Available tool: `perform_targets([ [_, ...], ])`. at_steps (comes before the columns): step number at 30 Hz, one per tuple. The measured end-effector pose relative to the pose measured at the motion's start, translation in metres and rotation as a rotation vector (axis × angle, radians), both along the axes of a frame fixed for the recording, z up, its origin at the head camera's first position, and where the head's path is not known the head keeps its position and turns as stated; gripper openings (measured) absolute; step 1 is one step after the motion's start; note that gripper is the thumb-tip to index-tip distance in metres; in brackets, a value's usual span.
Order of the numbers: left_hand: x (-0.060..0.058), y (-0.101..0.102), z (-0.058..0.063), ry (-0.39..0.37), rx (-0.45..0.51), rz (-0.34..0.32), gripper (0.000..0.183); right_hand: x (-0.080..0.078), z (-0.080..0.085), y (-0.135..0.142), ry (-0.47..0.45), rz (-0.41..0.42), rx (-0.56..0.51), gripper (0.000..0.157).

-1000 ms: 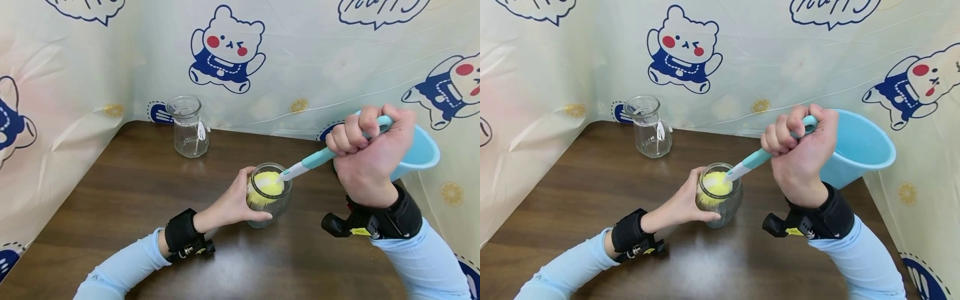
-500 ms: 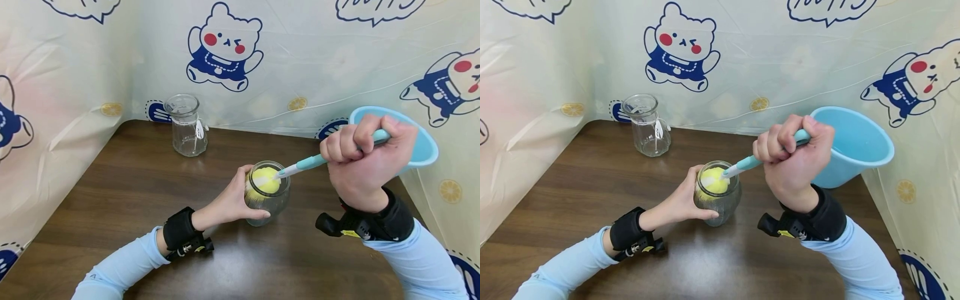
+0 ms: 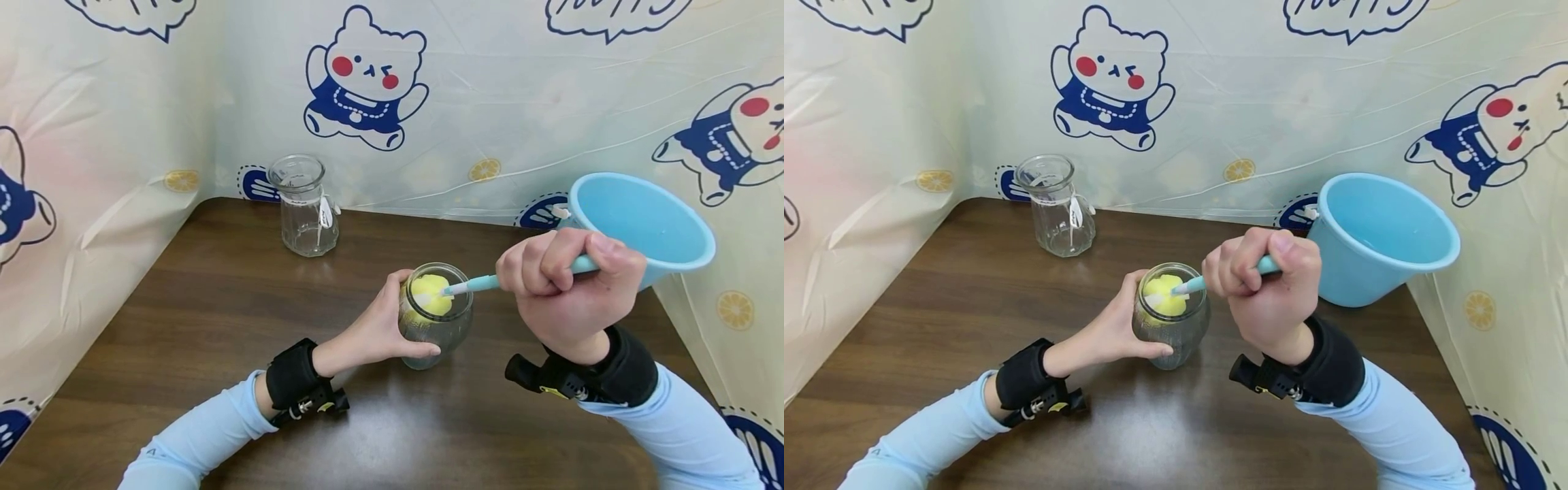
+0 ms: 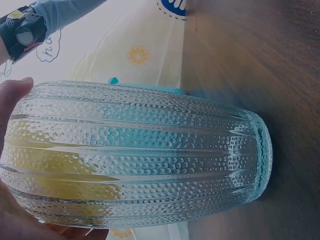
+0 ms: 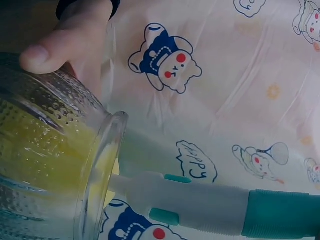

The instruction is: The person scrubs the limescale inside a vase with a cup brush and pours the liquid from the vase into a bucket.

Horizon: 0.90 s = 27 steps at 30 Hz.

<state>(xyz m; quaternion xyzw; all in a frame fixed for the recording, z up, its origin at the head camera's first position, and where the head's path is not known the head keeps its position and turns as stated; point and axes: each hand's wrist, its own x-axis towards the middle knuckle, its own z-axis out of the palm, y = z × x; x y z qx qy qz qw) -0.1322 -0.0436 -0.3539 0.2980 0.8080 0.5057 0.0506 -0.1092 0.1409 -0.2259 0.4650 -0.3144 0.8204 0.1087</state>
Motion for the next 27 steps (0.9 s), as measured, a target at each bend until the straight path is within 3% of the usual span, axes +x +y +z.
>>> perform_targets([
  [7, 0.0, 0.0, -0.001, 0.006, -0.001, 0.003, 0.099, -0.003, -0.011, -0.009, 0.052, -0.04, 0.063, 0.035],
  [13, 0.0, 0.0, -0.001, 0.018, -0.002, 0.005, 0.098, -0.007, -0.018, -0.017, 0.028, -0.082, 0.123, 0.038],
  [18, 0.0, 0.001, -0.001, 0.028, 0.007, 0.011, 0.098, -0.012, -0.034, -0.025, -0.017, -0.178, 0.252, 0.038],
  [24, 0.0, -0.001, -0.001, 0.007, 0.014, -0.009, 0.098, -0.013, -0.044, -0.028, -0.054, -0.174, 0.401, 0.033],
  [27, -0.001, -0.002, -0.002, 0.009, 0.015, -0.011, 0.098, -0.011, -0.045, -0.03, -0.064, -0.166, 0.424, 0.032],
])
